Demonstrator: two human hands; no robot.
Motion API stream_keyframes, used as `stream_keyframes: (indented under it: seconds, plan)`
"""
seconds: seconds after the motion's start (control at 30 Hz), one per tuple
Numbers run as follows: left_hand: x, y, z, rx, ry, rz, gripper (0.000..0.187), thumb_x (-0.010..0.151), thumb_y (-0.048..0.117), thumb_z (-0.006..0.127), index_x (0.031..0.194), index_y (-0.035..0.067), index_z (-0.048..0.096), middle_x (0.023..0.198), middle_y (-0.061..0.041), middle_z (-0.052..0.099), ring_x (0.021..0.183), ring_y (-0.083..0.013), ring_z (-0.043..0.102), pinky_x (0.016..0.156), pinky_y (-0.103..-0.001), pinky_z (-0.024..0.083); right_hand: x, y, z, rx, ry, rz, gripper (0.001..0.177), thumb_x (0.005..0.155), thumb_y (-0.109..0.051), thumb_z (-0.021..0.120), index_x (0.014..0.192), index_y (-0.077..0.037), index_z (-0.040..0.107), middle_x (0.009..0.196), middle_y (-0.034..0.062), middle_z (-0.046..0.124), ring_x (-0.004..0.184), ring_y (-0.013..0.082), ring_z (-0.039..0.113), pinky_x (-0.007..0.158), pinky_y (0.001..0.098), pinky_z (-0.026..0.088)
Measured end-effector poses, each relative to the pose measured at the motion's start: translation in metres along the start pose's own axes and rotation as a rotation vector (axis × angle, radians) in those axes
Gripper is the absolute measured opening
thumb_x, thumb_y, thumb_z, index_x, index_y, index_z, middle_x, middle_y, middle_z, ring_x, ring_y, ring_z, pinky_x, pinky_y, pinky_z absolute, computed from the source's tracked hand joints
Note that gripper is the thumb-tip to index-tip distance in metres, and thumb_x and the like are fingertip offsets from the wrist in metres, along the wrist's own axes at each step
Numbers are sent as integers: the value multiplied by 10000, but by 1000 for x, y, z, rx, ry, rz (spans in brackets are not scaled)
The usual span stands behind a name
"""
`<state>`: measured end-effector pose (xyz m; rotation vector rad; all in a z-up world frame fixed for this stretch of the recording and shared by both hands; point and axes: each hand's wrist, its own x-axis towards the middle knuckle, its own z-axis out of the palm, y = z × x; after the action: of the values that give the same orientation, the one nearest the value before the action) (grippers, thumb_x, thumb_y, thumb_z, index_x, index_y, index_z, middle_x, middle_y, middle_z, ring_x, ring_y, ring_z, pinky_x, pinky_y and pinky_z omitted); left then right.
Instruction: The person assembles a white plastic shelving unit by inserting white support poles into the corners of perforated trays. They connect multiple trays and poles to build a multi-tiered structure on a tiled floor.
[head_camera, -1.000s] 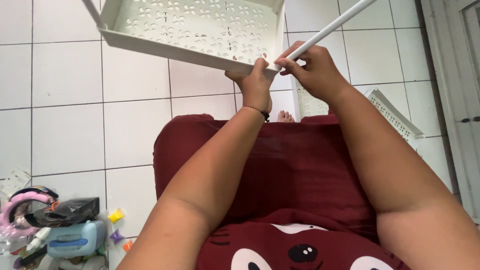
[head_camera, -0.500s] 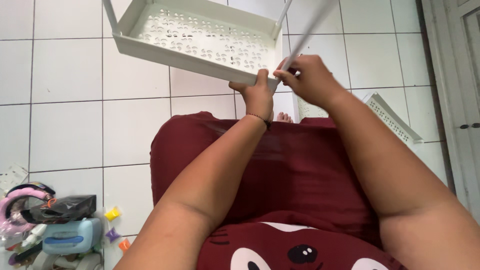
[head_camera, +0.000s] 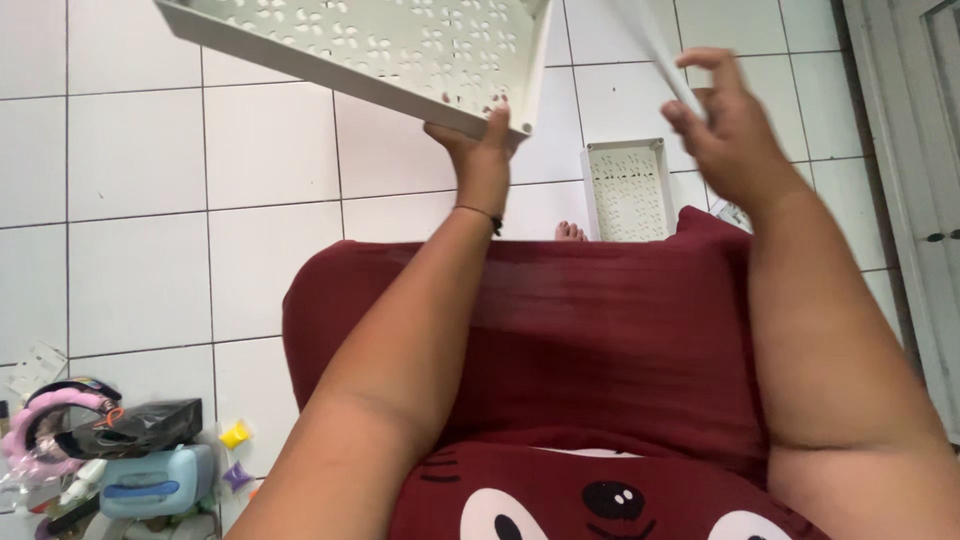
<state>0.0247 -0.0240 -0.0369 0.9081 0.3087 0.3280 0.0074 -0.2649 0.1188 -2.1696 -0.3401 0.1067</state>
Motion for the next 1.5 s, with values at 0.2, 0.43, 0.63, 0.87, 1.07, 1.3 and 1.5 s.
stream_keyframes:
  seconds: [0.2,0.43,0.63,0.87,1.07,1.3,1.5]
  plan:
    - [10,22,-14,-102,87,-188,938,848,195,700,1447,199,-22,1415,-212,270,1242,-299,478,960,-513,594,-7,17,-26,361,77,-274,181,1198,-175,635,1168,-12,563,920,114,673,822,189,696,679,310,586]
    - [6,27,-21,-167,96,-158,916,822,194,712,1404,225,6,1389,-210,369,1188,-290,506,909,-520,592,2,40,-25,542,174,-363,293,1249,-235,607,1113,19,549,896,148,636,790,239,706,708,358,598]
    - [2,20,-27,16,9,-92,850,890,188,704,1432,175,49,1410,-196,346,1306,-279,492,975,-529,583,10,31,-17,432,115,-411,302,1255,-246,586,1145,30,536,931,146,635,808,219,697,725,336,594]
    - [-5,2,-26,289,-54,111,866,954,157,722,1491,79,47,1451,-254,352,1331,-313,485,1064,-469,505,6,-8,-16,139,167,-365,307,1238,-249,607,1127,34,562,893,130,648,733,161,655,654,269,548]
    - [-20,1,-13,301,-128,-1,853,888,171,690,1435,20,53,1370,-242,372,1188,-311,567,896,-384,616,10,-34,-2,2,8,-358,125,1168,-63,644,1126,55,656,958,132,714,877,161,735,778,271,622]
    - [-22,-2,-10,343,-113,-4,769,904,164,699,1411,4,144,1333,-248,408,1186,-297,564,911,-388,604,2,-52,17,17,-108,-303,99,1060,-21,720,1100,63,684,975,133,713,905,178,739,818,299,643]
    - [-29,-17,-13,270,-67,-64,799,872,217,686,1409,12,132,1279,-216,432,1147,-273,601,928,-371,556,0,-54,40,29,-9,-309,106,1095,-20,691,1088,73,641,926,128,721,842,169,755,768,289,644]
